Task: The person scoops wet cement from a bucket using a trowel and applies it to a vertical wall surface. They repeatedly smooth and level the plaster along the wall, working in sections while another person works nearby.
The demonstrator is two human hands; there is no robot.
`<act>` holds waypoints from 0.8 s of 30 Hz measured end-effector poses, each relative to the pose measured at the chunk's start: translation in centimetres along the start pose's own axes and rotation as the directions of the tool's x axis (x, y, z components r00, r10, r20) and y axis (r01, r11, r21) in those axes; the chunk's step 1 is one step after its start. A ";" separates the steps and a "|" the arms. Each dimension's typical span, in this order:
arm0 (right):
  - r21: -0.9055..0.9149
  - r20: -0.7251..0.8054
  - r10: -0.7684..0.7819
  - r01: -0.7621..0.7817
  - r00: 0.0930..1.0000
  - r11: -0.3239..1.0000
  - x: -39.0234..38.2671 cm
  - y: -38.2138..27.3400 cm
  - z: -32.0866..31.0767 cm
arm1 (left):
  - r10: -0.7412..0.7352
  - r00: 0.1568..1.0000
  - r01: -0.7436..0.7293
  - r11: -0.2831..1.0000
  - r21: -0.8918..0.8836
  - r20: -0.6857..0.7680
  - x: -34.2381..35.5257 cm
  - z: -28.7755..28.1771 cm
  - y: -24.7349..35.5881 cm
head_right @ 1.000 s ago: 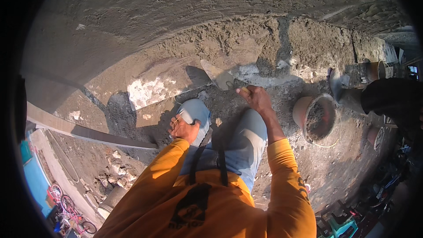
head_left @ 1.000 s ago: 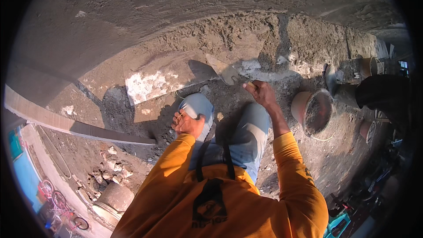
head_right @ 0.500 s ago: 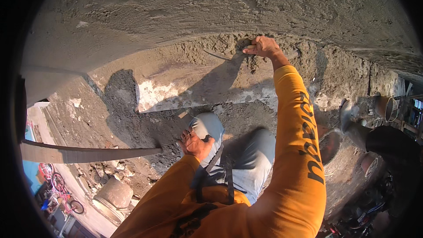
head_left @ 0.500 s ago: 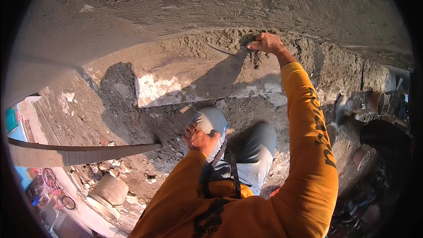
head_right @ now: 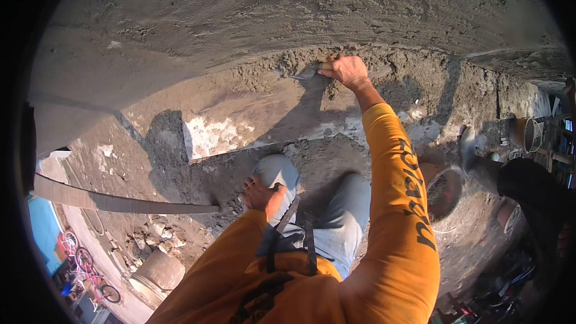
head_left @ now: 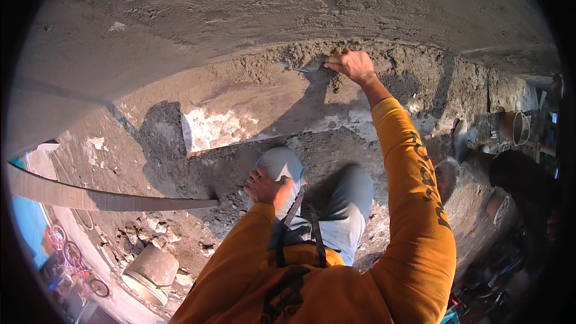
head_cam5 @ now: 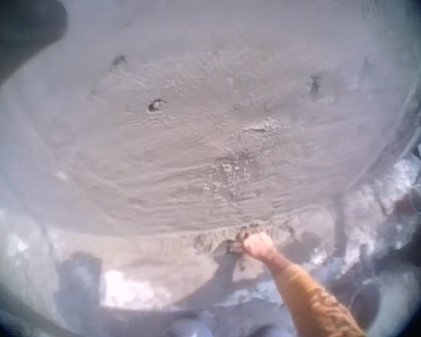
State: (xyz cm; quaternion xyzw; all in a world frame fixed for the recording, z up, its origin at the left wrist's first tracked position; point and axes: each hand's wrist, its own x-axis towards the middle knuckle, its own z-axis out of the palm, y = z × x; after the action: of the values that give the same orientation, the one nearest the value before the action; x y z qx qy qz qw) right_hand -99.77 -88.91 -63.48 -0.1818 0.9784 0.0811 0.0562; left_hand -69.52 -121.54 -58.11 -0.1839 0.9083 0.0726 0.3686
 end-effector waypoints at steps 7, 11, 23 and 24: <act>0.105 0.061 0.132 -0.138 0.989 0.985 -6.6 -1.1 -3.8 | 0.005 0.998 -0.006 1.000 -0.020 -0.061 -0.7 1.3 -0.9; 0.219 -0.260 0.254 -0.199 0.932 0.955 -16.3 -0.6 -3.5 | 0.064 0.997 -0.067 0.995 -0.072 -0.048 -1.0 -0.1 -0.4; 0.273 -0.105 0.871 -0.829 0.479 0.489 -47.1 -3.3 -12.5 | 0.052 0.983 -0.049 0.999 0.020 -0.174 -3.0 0.8 0.1; 0.267 -0.071 0.916 -0.877 0.395 0.400 -49.3 -3.7 -12.6 | 0.066 0.978 -0.063 0.998 0.023 -0.199 -2.9 1.4 -0.1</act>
State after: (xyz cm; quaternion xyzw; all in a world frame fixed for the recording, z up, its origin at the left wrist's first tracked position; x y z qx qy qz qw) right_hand -53.74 -77.46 -44.77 0.3742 0.9237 -0.0124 -0.0816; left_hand -66.65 -120.39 -57.11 -0.1575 0.9468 0.0584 0.2746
